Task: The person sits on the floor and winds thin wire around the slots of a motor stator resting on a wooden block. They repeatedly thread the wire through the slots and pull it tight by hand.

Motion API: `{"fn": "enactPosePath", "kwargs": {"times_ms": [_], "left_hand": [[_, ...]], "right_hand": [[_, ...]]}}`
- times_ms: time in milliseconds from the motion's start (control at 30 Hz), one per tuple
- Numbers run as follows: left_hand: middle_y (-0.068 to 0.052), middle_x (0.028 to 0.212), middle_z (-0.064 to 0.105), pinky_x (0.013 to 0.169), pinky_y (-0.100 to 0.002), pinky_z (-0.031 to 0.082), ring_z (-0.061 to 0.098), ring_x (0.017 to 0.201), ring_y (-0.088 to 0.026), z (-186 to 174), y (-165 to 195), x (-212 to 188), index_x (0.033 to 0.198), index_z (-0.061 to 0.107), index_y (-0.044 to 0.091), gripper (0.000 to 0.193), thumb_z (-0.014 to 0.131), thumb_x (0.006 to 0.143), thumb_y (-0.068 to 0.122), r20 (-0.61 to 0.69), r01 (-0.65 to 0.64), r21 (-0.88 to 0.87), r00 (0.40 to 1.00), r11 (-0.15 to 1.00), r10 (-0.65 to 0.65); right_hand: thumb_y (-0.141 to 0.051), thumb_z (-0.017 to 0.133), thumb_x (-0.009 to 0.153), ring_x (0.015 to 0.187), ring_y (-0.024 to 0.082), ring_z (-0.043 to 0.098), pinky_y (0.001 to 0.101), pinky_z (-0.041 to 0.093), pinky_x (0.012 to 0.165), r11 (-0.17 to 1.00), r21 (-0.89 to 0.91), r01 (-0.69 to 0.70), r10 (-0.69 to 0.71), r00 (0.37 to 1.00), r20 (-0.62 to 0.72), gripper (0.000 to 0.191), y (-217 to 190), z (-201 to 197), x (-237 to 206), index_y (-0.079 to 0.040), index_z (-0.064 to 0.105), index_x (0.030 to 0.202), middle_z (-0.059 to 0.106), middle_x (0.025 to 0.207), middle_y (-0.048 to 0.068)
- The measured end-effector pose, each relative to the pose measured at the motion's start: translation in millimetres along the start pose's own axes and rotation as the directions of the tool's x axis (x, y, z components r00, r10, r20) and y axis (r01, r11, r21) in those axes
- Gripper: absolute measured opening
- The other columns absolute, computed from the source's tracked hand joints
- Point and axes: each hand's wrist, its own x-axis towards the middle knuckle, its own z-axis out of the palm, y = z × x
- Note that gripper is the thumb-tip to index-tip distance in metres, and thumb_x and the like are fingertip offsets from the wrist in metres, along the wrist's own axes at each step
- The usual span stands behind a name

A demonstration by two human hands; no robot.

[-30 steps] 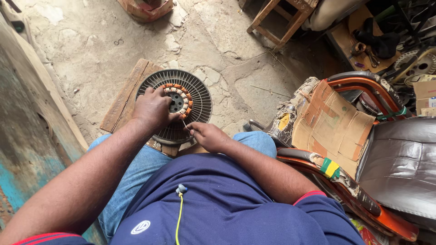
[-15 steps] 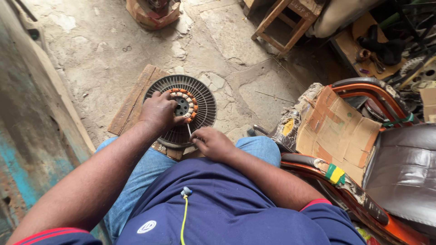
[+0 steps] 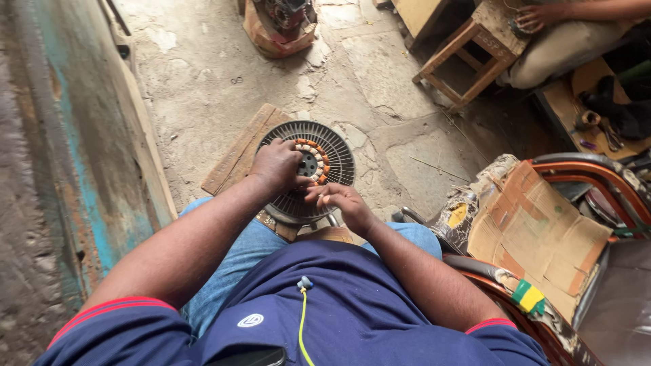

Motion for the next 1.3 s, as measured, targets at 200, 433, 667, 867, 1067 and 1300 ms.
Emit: {"fn": "enactPosePath", "kwargs": {"times_ms": [200,433,667,867,1067,1300], "left_hand": [[-0.007,0.112,0.065,0.089,-0.04,0.055,0.06,0.112,-0.024,-8.3,5.1,-2.7,0.102,0.076,0.01,0.07,0.078,0.071,0.072,0.109,-0.009,0.088,0.994,0.996,0.0],[-0.007,0.116,0.063,0.088,-0.042,0.054,0.059,0.115,-0.024,-14.4,12.8,-3.2,0.104,0.074,0.011,0.073,0.076,0.071,0.075,0.175,0.043,0.083,0.983,0.996,-0.057],[-0.005,0.119,0.062,0.083,-0.041,0.06,0.058,0.119,-0.023,-12.2,16.6,-3.5,0.111,0.071,0.011,0.076,0.078,0.068,0.073,0.166,0.102,0.071,0.98,0.992,-0.112],[-0.005,0.122,0.061,0.088,-0.041,0.058,0.057,0.121,-0.023,-9.7,13.3,-5.6,0.112,0.071,0.012,0.072,0.08,0.07,0.069,0.163,0.099,0.052,0.981,0.994,-0.106],[-0.01,0.122,0.061,0.091,-0.042,0.055,0.056,0.122,-0.026,-4.7,14.0,-6.7,0.109,0.073,0.009,0.066,0.077,0.078,0.067,0.162,0.045,0.06,0.985,0.997,-0.054],[-0.011,0.127,0.059,0.092,-0.045,0.052,0.052,0.124,-0.031,-2.6,22.9,-15.0,0.106,0.077,0.009,0.074,0.086,0.064,0.068,0.164,-0.026,0.071,0.986,0.997,0.014]], "right_hand": [[-0.016,0.047,0.101,0.084,0.013,0.063,0.0292,0.052,0.084,0.993,0.086,-0.077,0.086,0.991,-0.106,0.019,8.6,1.5,9.1,-0.005,0.061,0.096,0.069,0.092,0.008],[-0.016,0.048,0.101,0.073,0.01,0.056,0.027,0.049,0.071,0.997,-0.037,-0.073,0.068,0.99,-0.122,0.019,17.7,12.5,2.1,-0.003,0.06,0.091,0.062,0.081,0.003],[-0.014,0.048,0.103,0.069,0.009,0.052,0.0262,0.046,0.066,0.989,0.076,-0.126,0.136,0.981,-0.137,0.016,18.7,15.3,1.4,-0.004,0.057,0.094,0.061,0.08,0.003],[-0.016,0.045,0.106,0.104,0.014,0.064,0.0301,0.05,0.099,0.998,-0.056,-0.037,0.029,0.99,-0.137,0.021,9.5,20.1,-8.8,-0.003,0.062,0.104,0.07,0.103,0.009],[-0.017,0.045,0.106,0.111,0.016,0.062,0.0353,0.05,0.101,0.999,-0.028,-0.03,0.024,0.984,-0.178,0.021,-7.5,17.5,-32.8,-0.003,0.061,0.106,0.07,0.13,0.014],[-0.016,0.047,0.107,0.107,0.013,0.062,0.0327,0.05,0.099,0.998,-0.063,0.024,-0.037,0.975,-0.221,0.023,-4.9,15.5,-43.4,-0.001,0.064,0.112,0.069,0.126,0.012]]}}
